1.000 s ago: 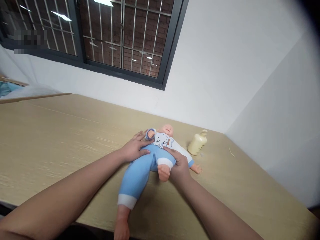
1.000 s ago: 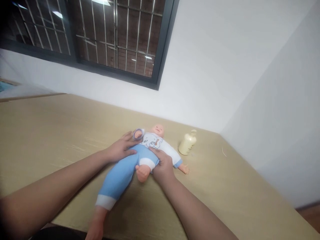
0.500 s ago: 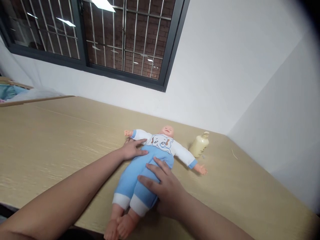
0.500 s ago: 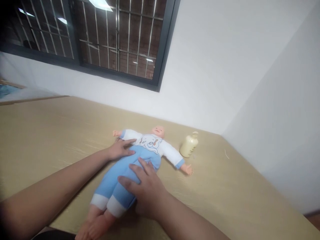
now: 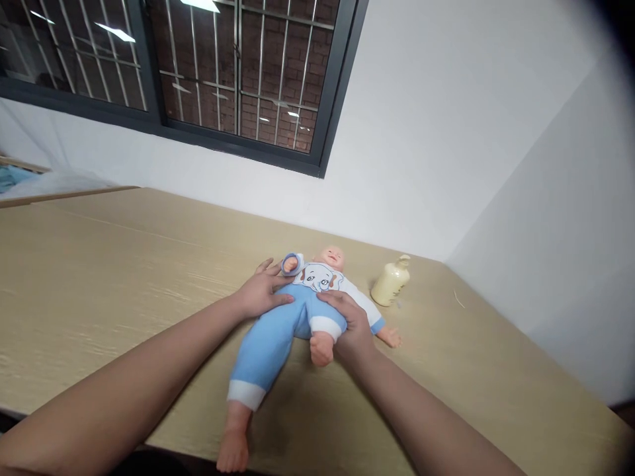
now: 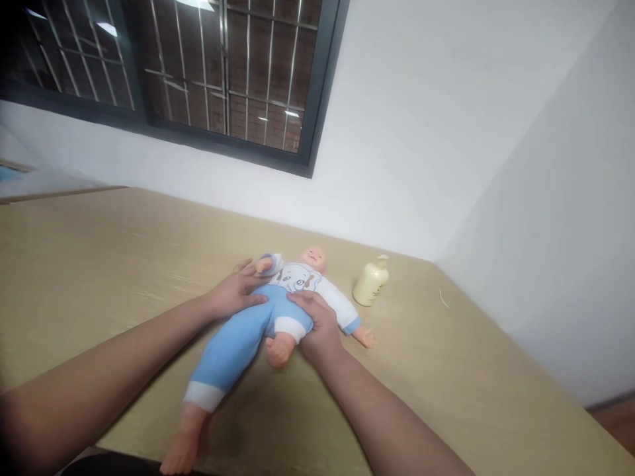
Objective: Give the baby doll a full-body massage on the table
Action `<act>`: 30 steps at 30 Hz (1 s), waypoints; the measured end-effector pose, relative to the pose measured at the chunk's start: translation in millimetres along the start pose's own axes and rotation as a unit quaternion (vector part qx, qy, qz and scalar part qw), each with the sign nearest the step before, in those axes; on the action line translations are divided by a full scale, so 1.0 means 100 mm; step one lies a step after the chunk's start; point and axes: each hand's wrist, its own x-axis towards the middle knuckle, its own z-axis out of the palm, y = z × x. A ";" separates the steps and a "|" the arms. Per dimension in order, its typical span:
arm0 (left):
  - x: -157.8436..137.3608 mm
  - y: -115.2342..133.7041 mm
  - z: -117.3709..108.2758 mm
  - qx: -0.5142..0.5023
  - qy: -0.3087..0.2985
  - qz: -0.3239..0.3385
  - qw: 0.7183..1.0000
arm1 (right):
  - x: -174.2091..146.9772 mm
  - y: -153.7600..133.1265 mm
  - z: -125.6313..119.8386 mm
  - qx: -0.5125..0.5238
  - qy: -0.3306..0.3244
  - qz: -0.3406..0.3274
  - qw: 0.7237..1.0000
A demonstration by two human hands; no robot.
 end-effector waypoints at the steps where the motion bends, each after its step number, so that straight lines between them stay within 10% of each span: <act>1: 0.01 0.01 -0.01 -0.001 -0.002 0.022 1.000 | 0.00 0.02 0.02 0.009 0.005 0.003 1.000; 10: -0.04 -0.04 0.06 -0.014 -0.007 -0.058 0.998 | -0.03 -0.15 -0.01 -0.020 -0.013 -0.042 0.999; 24: -0.06 -0.17 0.06 -0.031 -0.067 -0.203 0.977 | -0.26 -0.58 0.07 -0.207 -0.304 -0.165 0.915; 30: -0.06 -0.16 0.06 -0.024 -0.084 -0.211 0.974 | -0.17 -0.45 0.03 -0.140 -0.177 -0.177 0.958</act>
